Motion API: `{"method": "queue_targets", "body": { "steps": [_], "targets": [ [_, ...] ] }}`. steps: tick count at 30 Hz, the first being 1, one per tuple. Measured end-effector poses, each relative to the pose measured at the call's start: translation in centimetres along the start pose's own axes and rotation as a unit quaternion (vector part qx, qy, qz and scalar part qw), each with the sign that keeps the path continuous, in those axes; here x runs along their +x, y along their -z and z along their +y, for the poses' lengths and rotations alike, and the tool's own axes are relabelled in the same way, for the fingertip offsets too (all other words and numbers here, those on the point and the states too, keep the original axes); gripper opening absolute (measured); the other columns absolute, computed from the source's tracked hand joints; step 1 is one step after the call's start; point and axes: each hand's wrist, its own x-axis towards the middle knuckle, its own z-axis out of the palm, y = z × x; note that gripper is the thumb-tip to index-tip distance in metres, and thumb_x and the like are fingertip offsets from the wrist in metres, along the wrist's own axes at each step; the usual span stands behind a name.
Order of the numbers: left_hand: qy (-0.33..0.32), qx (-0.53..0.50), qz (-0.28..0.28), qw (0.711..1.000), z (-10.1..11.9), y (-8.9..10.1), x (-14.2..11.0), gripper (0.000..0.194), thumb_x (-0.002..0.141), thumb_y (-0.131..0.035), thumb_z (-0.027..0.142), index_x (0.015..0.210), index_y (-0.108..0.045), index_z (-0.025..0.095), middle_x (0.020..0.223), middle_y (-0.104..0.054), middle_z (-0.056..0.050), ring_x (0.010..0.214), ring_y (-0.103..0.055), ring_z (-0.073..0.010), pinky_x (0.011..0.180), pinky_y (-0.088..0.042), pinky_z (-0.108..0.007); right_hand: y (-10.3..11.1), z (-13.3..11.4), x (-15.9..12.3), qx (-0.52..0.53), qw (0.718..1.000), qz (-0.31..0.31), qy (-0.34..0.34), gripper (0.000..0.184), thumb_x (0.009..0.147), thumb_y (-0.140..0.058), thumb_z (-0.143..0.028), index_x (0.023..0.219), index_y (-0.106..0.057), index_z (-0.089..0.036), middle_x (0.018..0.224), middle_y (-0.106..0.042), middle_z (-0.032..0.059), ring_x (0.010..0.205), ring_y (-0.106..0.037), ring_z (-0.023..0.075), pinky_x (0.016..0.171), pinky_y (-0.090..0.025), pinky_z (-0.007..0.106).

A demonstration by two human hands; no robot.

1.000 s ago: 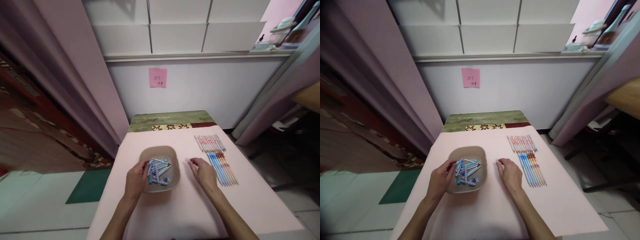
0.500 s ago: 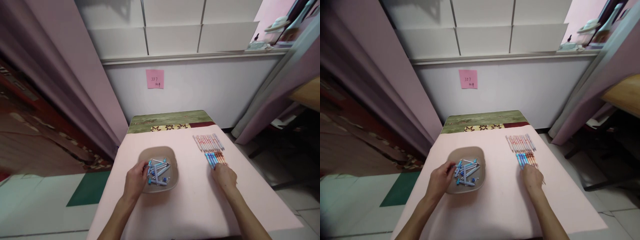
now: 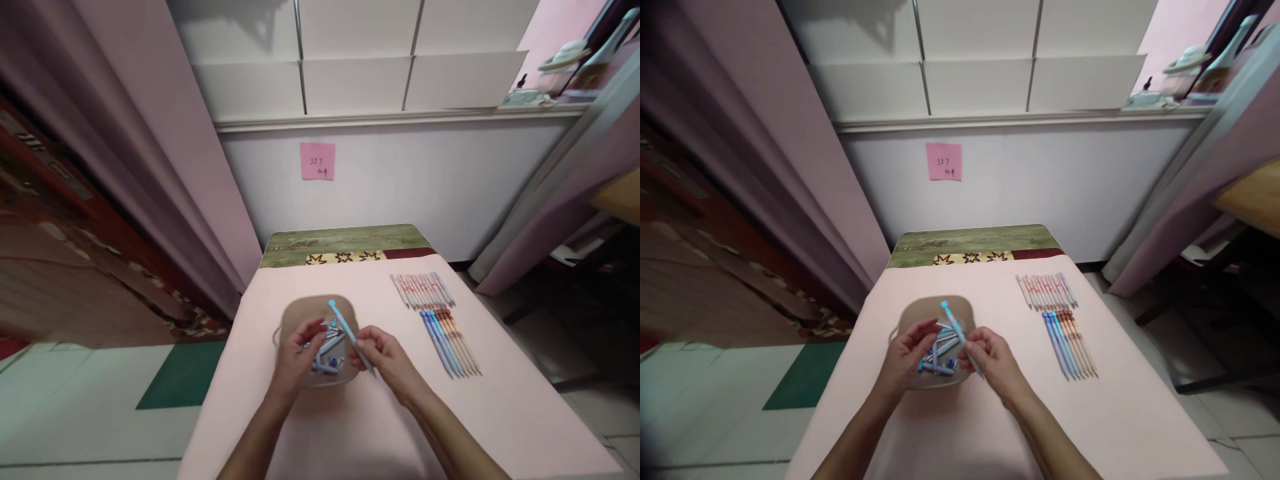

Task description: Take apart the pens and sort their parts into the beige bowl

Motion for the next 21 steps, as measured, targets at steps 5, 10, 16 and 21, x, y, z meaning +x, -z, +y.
{"method": "queue_targets", "body": {
  "steps": [5,10,16,21],
  "targets": [
    [0.128,-0.273,-0.056,0.952,0.5,-1.3,-0.3,0.032,0.067,-0.076,0.028,0.095,-0.07,0.014,0.083,-0.074,-0.009,0.074,-0.067,-0.018,0.07,-0.051,-0.027,-4.0,-0.4,0.6,0.149,0.983,-0.081,-0.07,0.045,0.069,-0.073,-0.049,0.098,-0.06,-0.017,0.07,-0.065,-0.0003,0.053,-0.057,0.0084,0.055,-0.043,0.021],
    [0.162,-0.332,-0.027,0.929,0.7,-0.4,-0.4,0.025,0.067,-0.076,0.02,0.091,-0.071,0.013,0.082,-0.074,-0.009,0.07,-0.066,-0.0137,0.066,-0.051,-0.022,-4.0,-0.2,0.8,0.168,0.962,-0.17,-0.13,0.039,0.078,-0.064,-0.05,0.09,-0.065,-0.013,0.064,-0.061,-0.0002,0.048,-0.053,0.007,0.05,-0.041,0.02],
    [0.155,-0.349,-0.062,0.922,1.2,-0.1,-0.9,0.028,0.066,-0.077,0.017,0.093,-0.07,0.014,0.082,-0.074,-0.007,0.064,-0.066,-0.0136,0.063,-0.053,-0.024,-4.1,0.8,1.1,0.195,0.942,-0.213,-0.168,0.038,0.079,-0.065,-0.049,0.088,-0.065,-0.012,0.058,-0.057,-0.0029,0.043,-0.049,0.0059,0.046,-0.038,0.019],
    [0.147,-0.319,-0.02,0.936,1.3,-0.1,-0.6,0.027,0.059,-0.081,0.017,0.083,-0.069,0.011,0.07,-0.072,-0.005,0.056,-0.063,-0.0135,0.05,-0.048,-0.021,-4.8,0.6,1.1,0.118,0.977,-0.151,-0.098,0.036,0.066,-0.078,-0.044,0.072,-0.058,-0.013,0.058,-0.061,-0.001,0.049,-0.053,0.0078,0.05,-0.04,0.021]
  ]
}}
